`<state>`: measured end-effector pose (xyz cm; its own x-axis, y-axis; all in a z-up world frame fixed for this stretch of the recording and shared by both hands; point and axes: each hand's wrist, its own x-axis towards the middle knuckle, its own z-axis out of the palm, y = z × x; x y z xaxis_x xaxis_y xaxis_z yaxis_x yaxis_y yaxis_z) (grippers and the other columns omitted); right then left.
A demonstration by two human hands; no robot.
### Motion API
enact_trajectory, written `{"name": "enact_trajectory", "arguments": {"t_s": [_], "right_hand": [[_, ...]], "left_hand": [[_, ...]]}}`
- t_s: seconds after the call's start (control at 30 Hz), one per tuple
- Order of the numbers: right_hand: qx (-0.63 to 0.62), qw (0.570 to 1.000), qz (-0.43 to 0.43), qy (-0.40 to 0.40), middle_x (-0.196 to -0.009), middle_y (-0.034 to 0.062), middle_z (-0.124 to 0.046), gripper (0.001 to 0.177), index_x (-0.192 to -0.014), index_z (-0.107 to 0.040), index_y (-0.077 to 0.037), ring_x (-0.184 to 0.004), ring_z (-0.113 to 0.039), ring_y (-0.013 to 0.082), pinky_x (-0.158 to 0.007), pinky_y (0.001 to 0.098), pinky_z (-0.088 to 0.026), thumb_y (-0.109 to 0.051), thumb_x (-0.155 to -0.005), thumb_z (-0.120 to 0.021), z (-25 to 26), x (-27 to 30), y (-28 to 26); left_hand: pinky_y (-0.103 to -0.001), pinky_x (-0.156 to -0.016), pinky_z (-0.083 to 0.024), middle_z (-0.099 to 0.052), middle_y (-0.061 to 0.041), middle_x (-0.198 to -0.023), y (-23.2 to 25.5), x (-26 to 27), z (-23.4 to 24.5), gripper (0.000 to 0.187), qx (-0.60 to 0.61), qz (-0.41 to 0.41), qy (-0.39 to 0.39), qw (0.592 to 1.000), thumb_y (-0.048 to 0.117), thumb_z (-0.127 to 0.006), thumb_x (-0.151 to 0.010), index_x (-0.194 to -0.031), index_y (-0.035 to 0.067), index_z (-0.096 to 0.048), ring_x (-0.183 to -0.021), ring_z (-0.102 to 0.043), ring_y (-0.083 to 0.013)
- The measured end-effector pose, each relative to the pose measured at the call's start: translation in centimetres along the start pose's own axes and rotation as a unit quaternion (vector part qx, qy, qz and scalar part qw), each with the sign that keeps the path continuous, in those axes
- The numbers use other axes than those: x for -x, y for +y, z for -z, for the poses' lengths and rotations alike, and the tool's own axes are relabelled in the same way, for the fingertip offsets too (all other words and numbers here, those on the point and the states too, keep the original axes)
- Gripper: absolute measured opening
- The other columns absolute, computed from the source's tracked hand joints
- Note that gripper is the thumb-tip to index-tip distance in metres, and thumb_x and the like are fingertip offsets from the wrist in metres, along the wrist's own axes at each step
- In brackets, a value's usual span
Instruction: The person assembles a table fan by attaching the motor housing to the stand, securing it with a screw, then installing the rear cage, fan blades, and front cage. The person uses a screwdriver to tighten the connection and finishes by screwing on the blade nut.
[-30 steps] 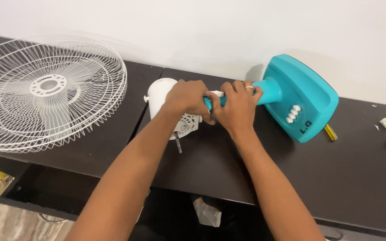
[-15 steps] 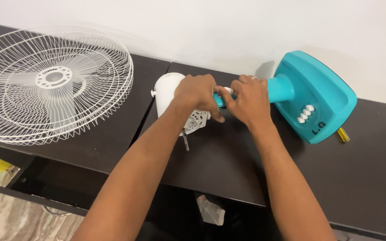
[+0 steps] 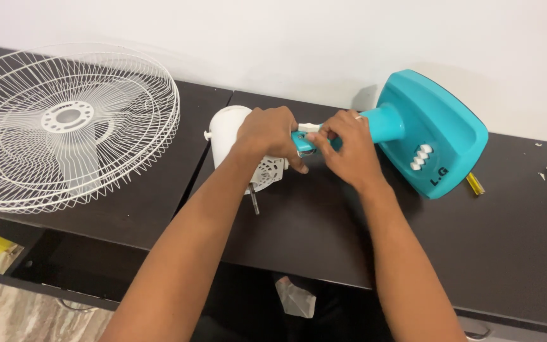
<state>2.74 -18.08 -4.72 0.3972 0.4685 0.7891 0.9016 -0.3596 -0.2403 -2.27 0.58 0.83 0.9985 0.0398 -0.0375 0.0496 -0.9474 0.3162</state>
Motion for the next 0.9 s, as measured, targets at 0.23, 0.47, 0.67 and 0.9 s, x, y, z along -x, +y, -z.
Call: {"name": "enact_trajectory", "arguments": {"t_s": [0.23, 0.47, 0.67, 0.9], "right_hand": [[-0.031, 0.995, -0.085, -0.05, -0.063, -0.001, -0.052, 0.026, -0.088, -0.072, -0.011, -0.087, -0.053, 0.021, -0.088, 0.037, -0.043, -0.011, -0.071, -0.092, 1.5, 1.0, -0.8], [-0.008, 0.999, -0.013, -0.041, -0.064, -0.0032, -0.055, 0.032, -0.103, -0.077, -0.01, -0.084, -0.056, 0.0185, -0.098, 0.0397, -0.041, -0.01, -0.074, -0.09, 0.8, 0.9, -0.8], [0.005, 0.999, 0.008, -0.043, -0.061, -0.0045, -0.054, 0.03, -0.101, -0.077, -0.01, -0.081, -0.056, 0.0182, -0.099, 0.0399, -0.042, -0.012, -0.074, -0.09, 0.9, 0.9, -0.7], [0.014, 0.998, 0.017, -0.053, -0.062, -0.0031, -0.053, 0.026, -0.1, -0.078, -0.01, -0.077, -0.053, 0.0186, -0.096, 0.0401, -0.042, -0.012, -0.076, -0.089, 1.0, 0.9, -0.8]], "left_hand": [[-0.037, -0.077, -0.058, -0.077, -0.007, -0.082, -0.1, 0.0, -0.1, 0.057, -0.003, -0.003, 0.004, 1.0, 0.047, -0.098, -0.043, -0.083, 0.013, -0.078, -0.08, -0.075, -0.0266], [-0.036, -0.075, -0.057, -0.076, -0.006, -0.077, -0.2, 0.0, -0.2, 0.053, -0.004, -0.013, 0.009, 1.0, 0.047, -0.097, -0.043, -0.077, 0.013, -0.076, -0.075, -0.075, -0.026], [-0.036, -0.073, -0.057, -0.076, -0.005, -0.076, -0.2, 0.1, -0.2, 0.051, -0.001, -0.007, 0.004, 1.0, 0.046, -0.097, -0.044, -0.076, 0.013, -0.076, -0.075, -0.074, -0.025], [-0.035, -0.073, -0.057, -0.076, -0.005, -0.076, -0.1, 0.1, -0.2, 0.049, 0.005, -0.003, 0.003, 1.0, 0.045, -0.097, -0.044, -0.075, 0.013, -0.076, -0.074, -0.074, -0.0244]]}}
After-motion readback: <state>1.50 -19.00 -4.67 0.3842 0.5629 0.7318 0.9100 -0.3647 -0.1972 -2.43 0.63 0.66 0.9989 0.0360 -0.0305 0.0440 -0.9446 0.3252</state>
